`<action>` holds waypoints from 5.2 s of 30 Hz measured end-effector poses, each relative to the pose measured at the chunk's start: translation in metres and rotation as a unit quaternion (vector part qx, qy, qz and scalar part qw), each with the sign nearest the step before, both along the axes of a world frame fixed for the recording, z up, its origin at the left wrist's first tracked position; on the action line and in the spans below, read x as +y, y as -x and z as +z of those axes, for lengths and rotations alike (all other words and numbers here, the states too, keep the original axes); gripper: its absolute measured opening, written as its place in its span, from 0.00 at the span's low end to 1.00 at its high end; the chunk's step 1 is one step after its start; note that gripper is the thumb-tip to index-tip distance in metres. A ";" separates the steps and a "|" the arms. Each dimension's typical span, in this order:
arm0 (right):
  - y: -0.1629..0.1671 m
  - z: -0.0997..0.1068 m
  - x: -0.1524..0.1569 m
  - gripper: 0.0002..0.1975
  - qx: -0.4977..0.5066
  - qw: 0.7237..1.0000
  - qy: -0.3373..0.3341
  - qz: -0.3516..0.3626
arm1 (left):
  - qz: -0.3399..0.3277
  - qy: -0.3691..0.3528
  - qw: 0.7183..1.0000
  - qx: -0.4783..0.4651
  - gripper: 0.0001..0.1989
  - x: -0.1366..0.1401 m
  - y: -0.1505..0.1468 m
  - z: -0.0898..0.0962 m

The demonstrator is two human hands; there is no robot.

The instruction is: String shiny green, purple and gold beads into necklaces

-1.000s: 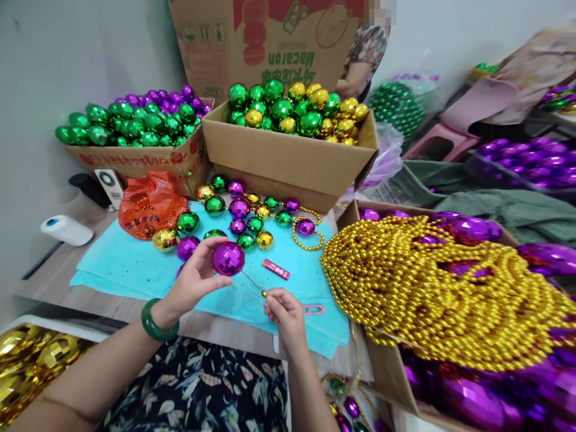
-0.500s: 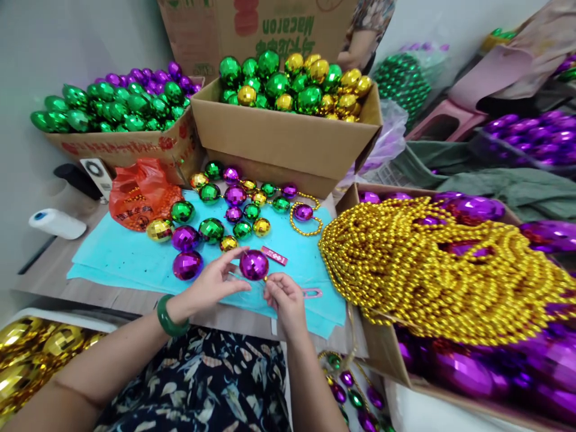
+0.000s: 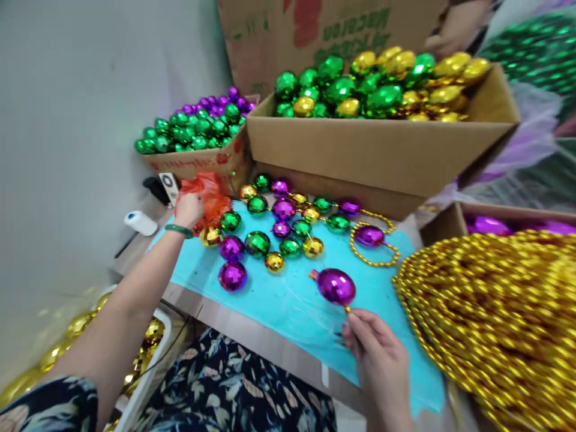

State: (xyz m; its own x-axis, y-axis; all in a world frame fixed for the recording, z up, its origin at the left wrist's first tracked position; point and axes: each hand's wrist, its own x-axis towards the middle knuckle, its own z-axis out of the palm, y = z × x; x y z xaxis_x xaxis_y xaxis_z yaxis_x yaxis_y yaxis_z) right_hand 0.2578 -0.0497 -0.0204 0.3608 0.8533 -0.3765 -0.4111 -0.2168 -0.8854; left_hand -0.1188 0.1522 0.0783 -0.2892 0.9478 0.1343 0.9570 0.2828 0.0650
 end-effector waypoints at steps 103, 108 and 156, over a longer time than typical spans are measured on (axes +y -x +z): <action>0.058 0.044 0.020 0.09 -0.105 0.979 -0.121 0.122 | -0.227 -0.025 0.659 -0.716 0.10 -0.126 -0.172 0.022; 0.049 0.039 0.023 0.09 -0.077 0.983 -0.114 0.124 | -0.276 -0.021 0.709 -0.649 0.14 -0.095 -0.151 0.023; 0.038 0.036 -0.014 0.06 -0.157 0.975 -0.137 0.071 | -0.180 0.008 0.640 -0.747 0.28 -0.092 -0.117 -0.007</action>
State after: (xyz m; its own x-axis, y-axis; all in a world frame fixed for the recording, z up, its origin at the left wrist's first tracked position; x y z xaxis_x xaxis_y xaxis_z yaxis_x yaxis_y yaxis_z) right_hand 0.2194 -0.0636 0.0155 0.2920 0.9563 -0.0178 -0.0934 0.0100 -0.9956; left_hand -0.0019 0.0606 0.0713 0.1545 0.9868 -0.0486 -0.1663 0.0744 0.9833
